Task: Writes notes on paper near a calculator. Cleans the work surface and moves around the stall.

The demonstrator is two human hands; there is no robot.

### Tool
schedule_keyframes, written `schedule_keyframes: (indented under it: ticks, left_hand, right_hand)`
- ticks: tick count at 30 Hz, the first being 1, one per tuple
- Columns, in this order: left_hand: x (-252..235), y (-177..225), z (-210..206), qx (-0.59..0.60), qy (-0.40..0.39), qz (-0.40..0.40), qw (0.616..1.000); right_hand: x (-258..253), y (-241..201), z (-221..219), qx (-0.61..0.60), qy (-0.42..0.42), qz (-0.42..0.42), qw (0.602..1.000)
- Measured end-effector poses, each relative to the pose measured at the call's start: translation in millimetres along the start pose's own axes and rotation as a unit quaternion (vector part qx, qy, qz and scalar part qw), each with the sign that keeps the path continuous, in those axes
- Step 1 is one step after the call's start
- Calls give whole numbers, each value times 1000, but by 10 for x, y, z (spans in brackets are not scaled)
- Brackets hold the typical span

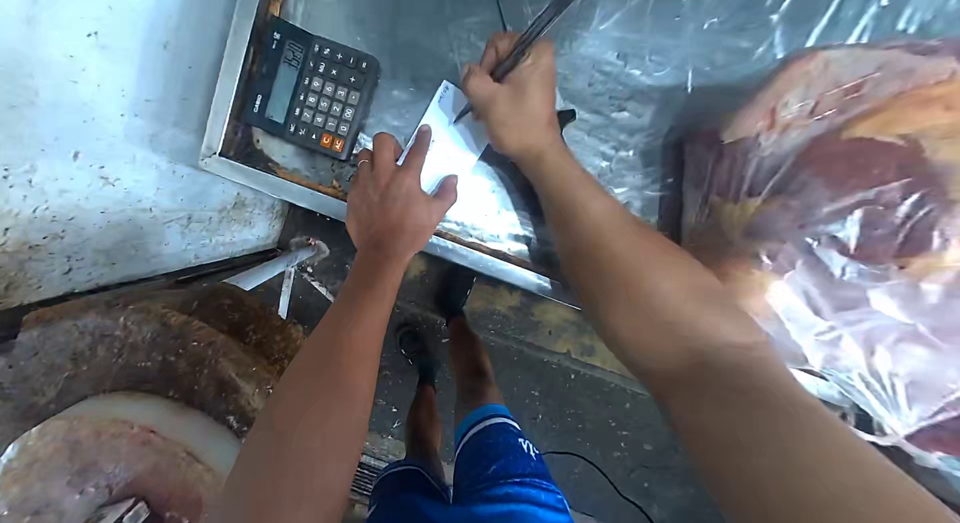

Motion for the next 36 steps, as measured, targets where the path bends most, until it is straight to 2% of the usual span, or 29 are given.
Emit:
schedule_keyframes:
  ticks: [5,11,36]
  left_hand:
    - [7,1,-1,-10,-19,7,1000]
    - [0,3,21,-1,-27,13,1000]
    - [-2,10,29,2,-21,12,1000]
  right_hand:
    - [45,71,-75,-28,11,-12,999]
    - [46,63,-62,11,43,-4,999]
    - [52,82,-80,73,46,3,996]
Point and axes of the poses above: each hand's wrist, its own x-axis away from the middle knuckle, its own z-axis out of the back of the hand, y = z × x, the point moved 6 cm from there along -x, towards the middle knuckle, and after that the axes turned 2 degrees about -y, right-handed, at the moved point
